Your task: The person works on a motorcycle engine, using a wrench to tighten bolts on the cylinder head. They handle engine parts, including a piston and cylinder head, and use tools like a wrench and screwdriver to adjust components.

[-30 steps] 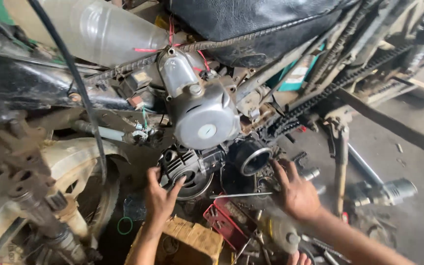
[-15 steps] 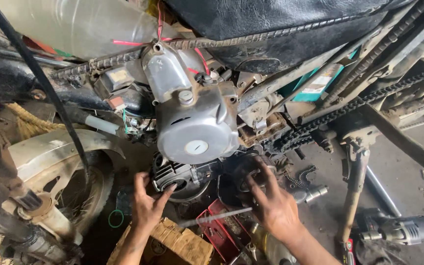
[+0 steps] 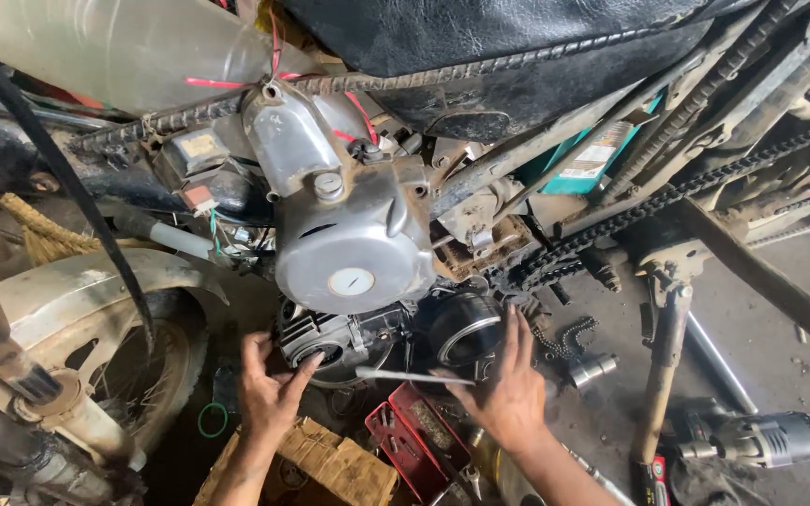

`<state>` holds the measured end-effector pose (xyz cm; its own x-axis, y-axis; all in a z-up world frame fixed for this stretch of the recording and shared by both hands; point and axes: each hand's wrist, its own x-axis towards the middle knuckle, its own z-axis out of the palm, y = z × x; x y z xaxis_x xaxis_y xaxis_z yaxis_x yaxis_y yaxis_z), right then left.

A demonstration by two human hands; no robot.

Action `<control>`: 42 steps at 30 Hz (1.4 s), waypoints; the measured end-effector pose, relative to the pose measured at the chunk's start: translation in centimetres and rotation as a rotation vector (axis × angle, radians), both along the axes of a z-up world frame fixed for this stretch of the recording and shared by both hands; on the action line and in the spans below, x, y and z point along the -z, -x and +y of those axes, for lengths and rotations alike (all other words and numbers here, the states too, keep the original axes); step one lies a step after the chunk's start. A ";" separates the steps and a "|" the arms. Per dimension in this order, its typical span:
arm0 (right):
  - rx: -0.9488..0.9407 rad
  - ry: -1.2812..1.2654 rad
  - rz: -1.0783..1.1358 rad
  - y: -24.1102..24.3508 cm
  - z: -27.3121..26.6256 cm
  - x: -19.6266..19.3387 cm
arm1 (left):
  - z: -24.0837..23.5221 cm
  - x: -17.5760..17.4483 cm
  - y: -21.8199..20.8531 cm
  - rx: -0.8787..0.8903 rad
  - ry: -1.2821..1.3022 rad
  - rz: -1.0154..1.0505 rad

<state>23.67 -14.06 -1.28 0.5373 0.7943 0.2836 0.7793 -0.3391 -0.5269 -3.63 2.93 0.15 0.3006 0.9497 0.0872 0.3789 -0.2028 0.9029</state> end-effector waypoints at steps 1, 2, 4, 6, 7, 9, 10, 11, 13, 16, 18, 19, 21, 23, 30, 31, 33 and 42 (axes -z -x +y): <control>0.001 0.000 0.001 0.0 0.1 0.1 | -0.1 0.0 0.0 0.001 0.000 0.001; 0.004 -0.004 -0.004 0.0 0.2 0.2 | -0.1 -0.1 0.0 0.001 0.000 -0.001; 0.006 -0.007 -0.009 0.0 0.4 0.3 | -0.1 0.0 0.0 0.000 0.000 -0.004; 0.011 0.017 0.000 -0.1 0.5 0.3 | 0.1 0.4 0.2 -0.014 -0.011 0.035; 0.009 0.017 0.002 -0.1 0.6 0.2 | 0.1 0.4 0.1 -0.017 -0.011 0.036; 0.021 0.014 -0.015 -0.1 0.7 0.3 | 0.0 0.4 0.2 -0.012 -0.037 0.043; 0.019 0.015 -0.014 -0.1 0.6 0.4 | -0.1 0.1 0.1 -0.013 -0.037 0.044; 0.016 0.027 -0.009 -0.2 0.5 0.5 | -0.2 -0.1 0.0 -0.015 -0.030 0.033; 0.008 0.038 -0.005 -0.2 0.4 0.4 | -0.3 -0.3 -0.1 -0.021 -0.024 0.021; 0.010 0.050 0.002 -0.2 0.4 0.1 | -0.3 -0.2 0.1 -0.027 -0.043 0.039; 0.006 0.083 0.001 -0.3 0.3 0.1 | -0.3 0.1 0.2 -0.025 -0.021 0.004; 0.007 0.081 0.003 -0.4 0.3 0.0 | -0.2 0.1 0.1 -0.024 -0.022 0.006; 0.000 0.069 0.008 -0.4 0.1 -0.3 | -0.1 0.1 0.2 0.014 -0.034 -0.024; -0.006 0.046 -0.038 -0.5 0.2 0.4 | -0.1 0.0 0.1 0.015 -0.047 -0.005; -0.010 0.082 -0.074 -0.7 0.2 1.0 | 0.1 0.2 0.3 0.011 -0.047 0.007; -0.014 0.083 -0.073 -0.7 0.1 0.8 | 0.0 0.1 0.3 0.008 -0.045 0.007; -0.026 0.057 -0.056 -0.7 -0.1 0.6 | 0.1 -0.2 0.2 0.027 -0.073 0.036; -0.073 0.036 0.059 -0.8 -0.2 -0.8 | -0.7 -0.3 -0.5 -0.142 0.006 0.082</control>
